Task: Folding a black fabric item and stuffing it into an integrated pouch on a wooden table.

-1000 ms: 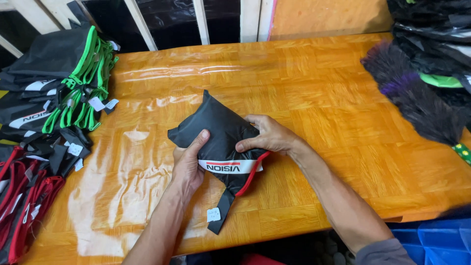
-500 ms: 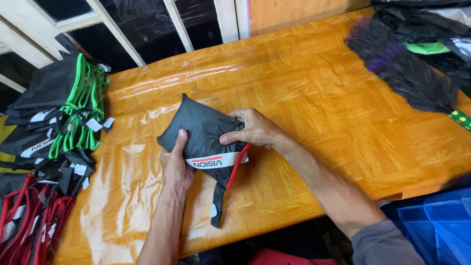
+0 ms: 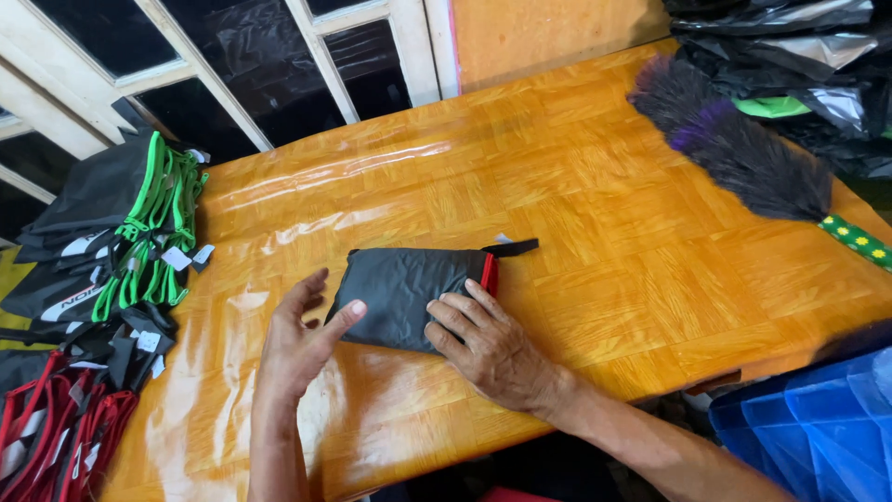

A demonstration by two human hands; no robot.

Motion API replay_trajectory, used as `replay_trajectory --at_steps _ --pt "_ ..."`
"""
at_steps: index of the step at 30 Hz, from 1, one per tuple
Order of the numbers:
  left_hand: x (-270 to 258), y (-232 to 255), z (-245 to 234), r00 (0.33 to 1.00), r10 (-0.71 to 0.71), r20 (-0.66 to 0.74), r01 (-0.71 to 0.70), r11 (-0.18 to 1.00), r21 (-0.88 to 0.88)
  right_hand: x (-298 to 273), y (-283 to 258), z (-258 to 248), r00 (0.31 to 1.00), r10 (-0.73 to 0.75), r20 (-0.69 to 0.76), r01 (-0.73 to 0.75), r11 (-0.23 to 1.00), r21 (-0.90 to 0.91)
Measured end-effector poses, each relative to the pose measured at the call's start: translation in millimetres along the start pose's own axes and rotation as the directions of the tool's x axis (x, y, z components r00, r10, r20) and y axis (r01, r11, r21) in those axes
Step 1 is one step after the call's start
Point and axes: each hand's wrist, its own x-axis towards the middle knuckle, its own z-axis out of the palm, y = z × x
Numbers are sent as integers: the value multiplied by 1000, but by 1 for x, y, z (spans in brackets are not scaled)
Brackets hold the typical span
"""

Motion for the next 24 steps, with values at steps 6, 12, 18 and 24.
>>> replay_trajectory --at_steps 6,12,18,24 --pt "6 50 29 644 643 416 -763 499 410 12 0 -51 912 410 -20 -380 860 340" --pt "15 36 63 804 324 499 -591 531 608 67 8 6 888 389 245 -455 824 339" --pt "15 28 71 818 316 481 -575 479 663 76 9 12 748 534 394 -615 781 110" --pt "15 12 69 764 424 487 -643 558 524 74 12 10 711 496 497 -604 793 73"
